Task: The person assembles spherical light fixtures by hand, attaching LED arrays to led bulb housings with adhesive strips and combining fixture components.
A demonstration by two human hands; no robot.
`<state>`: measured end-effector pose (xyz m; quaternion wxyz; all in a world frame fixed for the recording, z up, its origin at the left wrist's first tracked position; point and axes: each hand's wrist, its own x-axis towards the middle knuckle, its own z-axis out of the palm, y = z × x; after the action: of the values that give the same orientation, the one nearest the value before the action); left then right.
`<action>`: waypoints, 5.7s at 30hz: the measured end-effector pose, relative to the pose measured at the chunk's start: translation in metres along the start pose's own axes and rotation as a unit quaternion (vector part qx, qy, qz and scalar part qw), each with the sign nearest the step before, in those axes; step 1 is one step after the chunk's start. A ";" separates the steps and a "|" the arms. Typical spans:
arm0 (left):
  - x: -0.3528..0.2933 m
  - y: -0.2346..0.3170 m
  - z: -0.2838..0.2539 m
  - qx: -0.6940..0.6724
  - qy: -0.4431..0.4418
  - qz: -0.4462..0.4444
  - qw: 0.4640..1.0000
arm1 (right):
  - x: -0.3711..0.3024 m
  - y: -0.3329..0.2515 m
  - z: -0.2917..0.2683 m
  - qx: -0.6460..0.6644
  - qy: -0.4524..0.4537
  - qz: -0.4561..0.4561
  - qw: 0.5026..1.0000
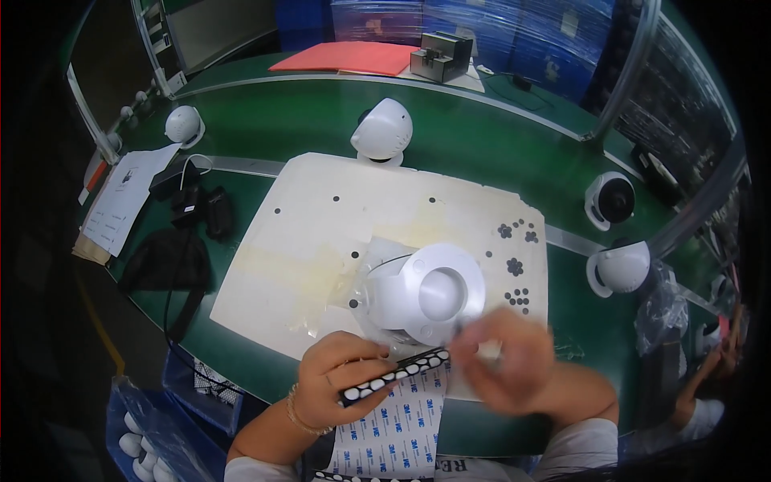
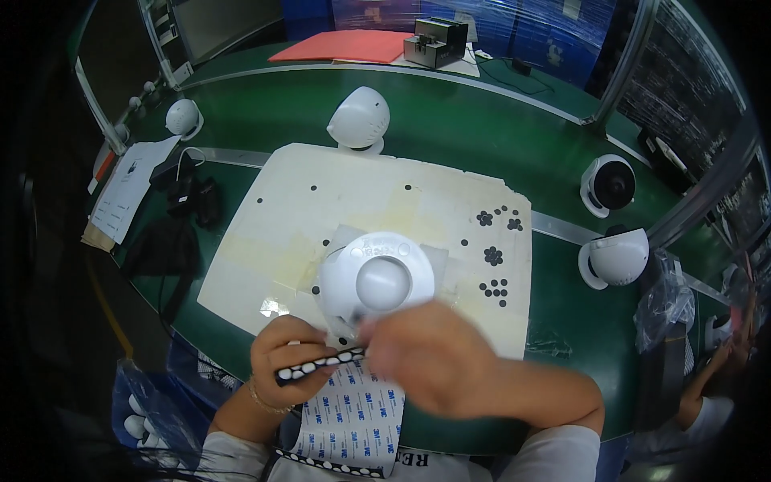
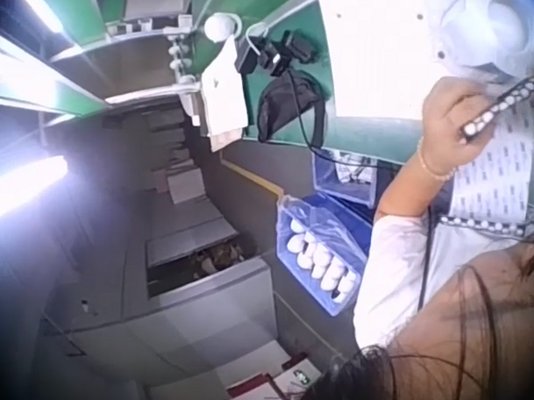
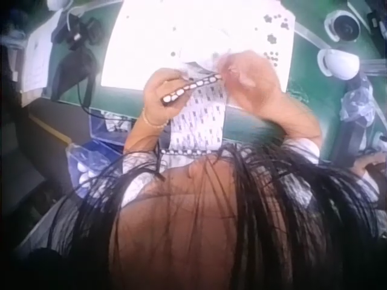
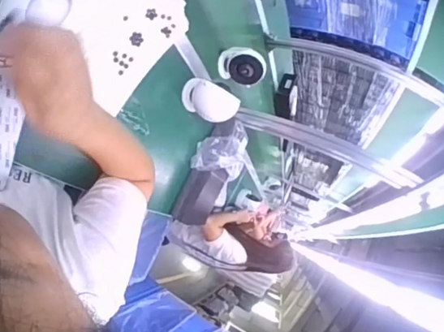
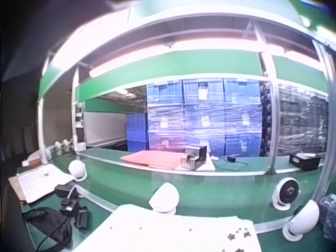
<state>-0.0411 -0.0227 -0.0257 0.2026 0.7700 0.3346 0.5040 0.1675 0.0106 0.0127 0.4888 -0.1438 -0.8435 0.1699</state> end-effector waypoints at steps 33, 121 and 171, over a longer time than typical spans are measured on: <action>0.002 0.003 0.009 0.127 -0.065 0.067 0.987 | 0.014 0.028 -0.022 -0.270 -0.018 0.024 0.962; 0.000 -0.004 0.021 0.110 -0.025 0.080 0.990 | -0.038 0.010 0.013 -0.213 0.014 -0.094 0.972; -0.003 0.003 0.022 0.161 -0.042 0.088 0.982 | 0.021 0.061 -0.069 -0.044 -0.064 0.292 0.953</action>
<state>-0.0208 -0.0262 -0.0351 0.0445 0.8394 0.3338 0.4265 0.2217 0.0841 0.0352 0.3559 -0.3940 -0.8007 0.2774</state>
